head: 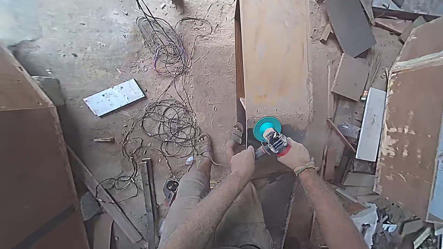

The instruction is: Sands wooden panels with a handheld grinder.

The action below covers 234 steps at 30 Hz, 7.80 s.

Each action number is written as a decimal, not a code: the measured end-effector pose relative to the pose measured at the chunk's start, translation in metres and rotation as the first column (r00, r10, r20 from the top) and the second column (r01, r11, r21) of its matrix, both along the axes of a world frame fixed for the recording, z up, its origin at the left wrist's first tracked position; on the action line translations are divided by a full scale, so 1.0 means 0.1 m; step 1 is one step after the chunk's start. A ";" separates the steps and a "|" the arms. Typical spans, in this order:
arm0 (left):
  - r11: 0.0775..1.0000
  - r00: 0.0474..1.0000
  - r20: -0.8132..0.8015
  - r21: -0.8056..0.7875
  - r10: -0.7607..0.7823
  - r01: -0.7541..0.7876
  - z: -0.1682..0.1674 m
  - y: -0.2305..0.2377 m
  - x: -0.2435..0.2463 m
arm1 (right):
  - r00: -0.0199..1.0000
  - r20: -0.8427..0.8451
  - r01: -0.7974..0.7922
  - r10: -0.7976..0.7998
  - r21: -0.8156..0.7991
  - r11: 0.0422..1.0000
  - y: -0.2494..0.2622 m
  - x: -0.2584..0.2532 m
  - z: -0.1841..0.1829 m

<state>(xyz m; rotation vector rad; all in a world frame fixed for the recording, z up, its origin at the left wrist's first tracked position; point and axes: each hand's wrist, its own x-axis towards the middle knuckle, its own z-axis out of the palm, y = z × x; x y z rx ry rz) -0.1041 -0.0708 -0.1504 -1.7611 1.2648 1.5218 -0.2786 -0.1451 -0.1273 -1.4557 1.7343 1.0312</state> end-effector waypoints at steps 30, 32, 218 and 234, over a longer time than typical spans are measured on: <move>0.954 0.931 0.240 -0.054 -0.274 0.295 0.52 0.12 0.34 | 0.897 0.371 0.229 -0.239 0.070 0.971 0.43 0.13 -0.23; 0.967 0.931 0.293 -0.065 -0.218 0.247 0.38 0.34 0.55 | 0.925 0.346 0.132 -0.155 0.090 0.987 0.47 0.39 -0.22; 0.984 0.976 0.211 -0.150 -0.059 0.091 0.02 -0.16 0.53 | 0.980 0.182 0.071 -0.081 0.061 0.996 -0.28 0.54 0.20; 0.909 0.919 0.065 -0.139 -0.388 0.393 0.22 -1.14 -0.66 | 0.879 0.048 0.476 -0.473 -0.103 0.873 -0.34 -0.77 0.15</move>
